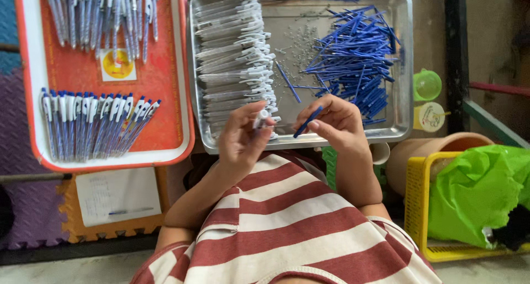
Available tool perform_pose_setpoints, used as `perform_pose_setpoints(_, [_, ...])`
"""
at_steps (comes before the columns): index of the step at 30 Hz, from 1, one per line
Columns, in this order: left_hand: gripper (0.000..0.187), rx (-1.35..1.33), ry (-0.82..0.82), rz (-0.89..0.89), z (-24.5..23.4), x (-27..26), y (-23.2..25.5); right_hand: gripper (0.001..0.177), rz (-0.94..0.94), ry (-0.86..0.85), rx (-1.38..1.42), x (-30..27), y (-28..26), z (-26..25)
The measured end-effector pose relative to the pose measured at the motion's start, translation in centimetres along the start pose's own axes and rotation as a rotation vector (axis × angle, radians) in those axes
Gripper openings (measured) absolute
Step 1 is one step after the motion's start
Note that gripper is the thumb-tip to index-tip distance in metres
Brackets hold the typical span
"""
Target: The person assembles pens by inserting blue ink cartridges into white pen barrels. They pick up a barrel and a cartridge from trays, insert the cartridge into the barrel, and place the completed pen into a separate tray.
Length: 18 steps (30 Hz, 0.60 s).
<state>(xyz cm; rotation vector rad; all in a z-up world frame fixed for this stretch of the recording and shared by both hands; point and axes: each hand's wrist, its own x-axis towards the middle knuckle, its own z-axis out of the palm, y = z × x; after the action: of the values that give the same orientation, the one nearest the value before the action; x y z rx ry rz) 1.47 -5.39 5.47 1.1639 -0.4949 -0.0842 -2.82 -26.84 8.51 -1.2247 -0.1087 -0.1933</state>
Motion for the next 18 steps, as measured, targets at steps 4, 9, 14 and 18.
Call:
perform_pose_setpoints(4, [0.053,-0.05,-0.056,-0.123,0.4,0.0,-0.3,0.02,-0.034,-0.07,-0.016,0.7,0.9,0.1])
perform_pose_setpoints(9, [0.04,0.006,0.005,-0.168,0.5,-0.1,-1.2,0.02,-0.109,-0.149,-0.114,1.7,1.4,1.3])
perform_pose_setpoints(14, [0.023,0.088,0.017,-0.174,-1.1,0.2,0.0,0.015,-0.226,-0.104,-0.403,1.4,0.8,3.4])
perform_pose_setpoints(18, [0.026,0.102,0.05,-0.088,-1.7,1.1,0.3,0.022,-0.263,-0.164,-0.671,1.7,1.2,3.6])
